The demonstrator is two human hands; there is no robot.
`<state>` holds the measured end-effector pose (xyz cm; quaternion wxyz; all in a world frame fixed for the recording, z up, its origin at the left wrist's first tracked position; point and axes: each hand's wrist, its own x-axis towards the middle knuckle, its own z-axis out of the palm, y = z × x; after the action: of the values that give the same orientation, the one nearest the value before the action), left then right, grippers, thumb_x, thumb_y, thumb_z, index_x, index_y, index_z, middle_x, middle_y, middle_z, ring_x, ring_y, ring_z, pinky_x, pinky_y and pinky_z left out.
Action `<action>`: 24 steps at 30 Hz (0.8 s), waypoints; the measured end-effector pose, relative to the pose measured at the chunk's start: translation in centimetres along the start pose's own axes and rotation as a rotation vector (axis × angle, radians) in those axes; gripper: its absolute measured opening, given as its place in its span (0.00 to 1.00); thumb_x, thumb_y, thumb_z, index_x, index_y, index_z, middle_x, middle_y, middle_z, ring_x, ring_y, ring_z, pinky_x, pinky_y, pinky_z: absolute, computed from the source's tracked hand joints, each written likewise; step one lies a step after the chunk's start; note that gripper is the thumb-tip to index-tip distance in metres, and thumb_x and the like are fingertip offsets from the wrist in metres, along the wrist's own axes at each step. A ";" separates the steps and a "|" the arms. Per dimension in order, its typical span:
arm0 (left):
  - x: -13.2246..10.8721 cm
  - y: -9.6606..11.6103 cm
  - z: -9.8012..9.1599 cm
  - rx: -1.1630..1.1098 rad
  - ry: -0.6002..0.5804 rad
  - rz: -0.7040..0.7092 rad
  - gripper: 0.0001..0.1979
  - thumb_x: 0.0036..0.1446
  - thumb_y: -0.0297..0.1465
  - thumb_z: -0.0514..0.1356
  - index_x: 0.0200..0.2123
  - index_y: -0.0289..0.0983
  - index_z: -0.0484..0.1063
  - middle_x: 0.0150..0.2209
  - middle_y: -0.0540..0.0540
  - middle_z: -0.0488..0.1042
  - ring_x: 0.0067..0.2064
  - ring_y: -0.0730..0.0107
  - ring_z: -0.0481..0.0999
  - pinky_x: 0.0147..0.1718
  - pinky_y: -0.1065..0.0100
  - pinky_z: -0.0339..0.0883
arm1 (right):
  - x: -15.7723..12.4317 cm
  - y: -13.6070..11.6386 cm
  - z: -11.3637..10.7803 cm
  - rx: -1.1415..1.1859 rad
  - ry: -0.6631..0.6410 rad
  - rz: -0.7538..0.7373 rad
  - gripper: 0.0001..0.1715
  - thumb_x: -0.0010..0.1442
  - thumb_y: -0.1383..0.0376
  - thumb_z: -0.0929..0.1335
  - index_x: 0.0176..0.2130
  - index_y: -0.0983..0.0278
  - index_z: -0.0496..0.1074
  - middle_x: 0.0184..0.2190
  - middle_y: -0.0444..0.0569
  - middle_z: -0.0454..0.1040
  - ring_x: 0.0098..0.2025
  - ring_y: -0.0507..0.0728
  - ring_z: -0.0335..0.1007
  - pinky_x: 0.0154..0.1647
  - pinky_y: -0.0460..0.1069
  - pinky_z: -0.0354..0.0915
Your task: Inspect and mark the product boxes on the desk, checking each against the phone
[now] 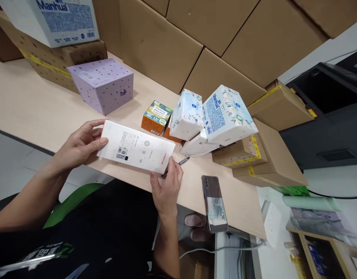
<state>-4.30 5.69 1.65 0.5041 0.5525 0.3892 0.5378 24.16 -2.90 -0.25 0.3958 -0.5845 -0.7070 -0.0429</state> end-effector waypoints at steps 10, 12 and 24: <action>0.2 0.1 0.3 0.019 -0.011 -0.002 0.26 0.59 0.38 0.69 0.60 0.48 0.71 0.51 0.41 0.82 0.44 0.57 0.84 0.37 0.60 0.83 | -0.2 -0.1 -0.3 0.000 -0.071 -0.049 0.42 0.68 0.64 0.68 0.74 0.58 0.51 0.60 0.60 0.72 0.63 0.66 0.66 0.61 0.67 0.71; 0.1 0.1 0.3 0.029 -0.011 0.002 0.27 0.59 0.39 0.69 0.61 0.48 0.71 0.51 0.41 0.82 0.45 0.56 0.84 0.38 0.60 0.83 | -0.2 -0.2 -0.2 -0.006 -0.095 -0.045 0.44 0.67 0.63 0.69 0.75 0.57 0.49 0.62 0.60 0.71 0.64 0.66 0.63 0.61 0.67 0.70; -0.2 0.5 -0.2 -0.011 0.061 -0.056 0.20 0.60 0.42 0.68 0.56 0.48 0.80 0.62 0.41 0.76 0.58 0.50 0.80 0.44 0.57 0.82 | -0.5 0.3 -0.8 0.089 -0.021 -0.064 0.42 0.63 0.72 0.65 0.72 0.51 0.56 0.51 0.52 0.72 0.54 0.62 0.67 0.54 0.62 0.70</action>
<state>-4.54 5.42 2.04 0.5099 0.5219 0.4166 0.5422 24.80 -3.66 -0.11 0.4125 -0.5436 -0.7308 -0.0180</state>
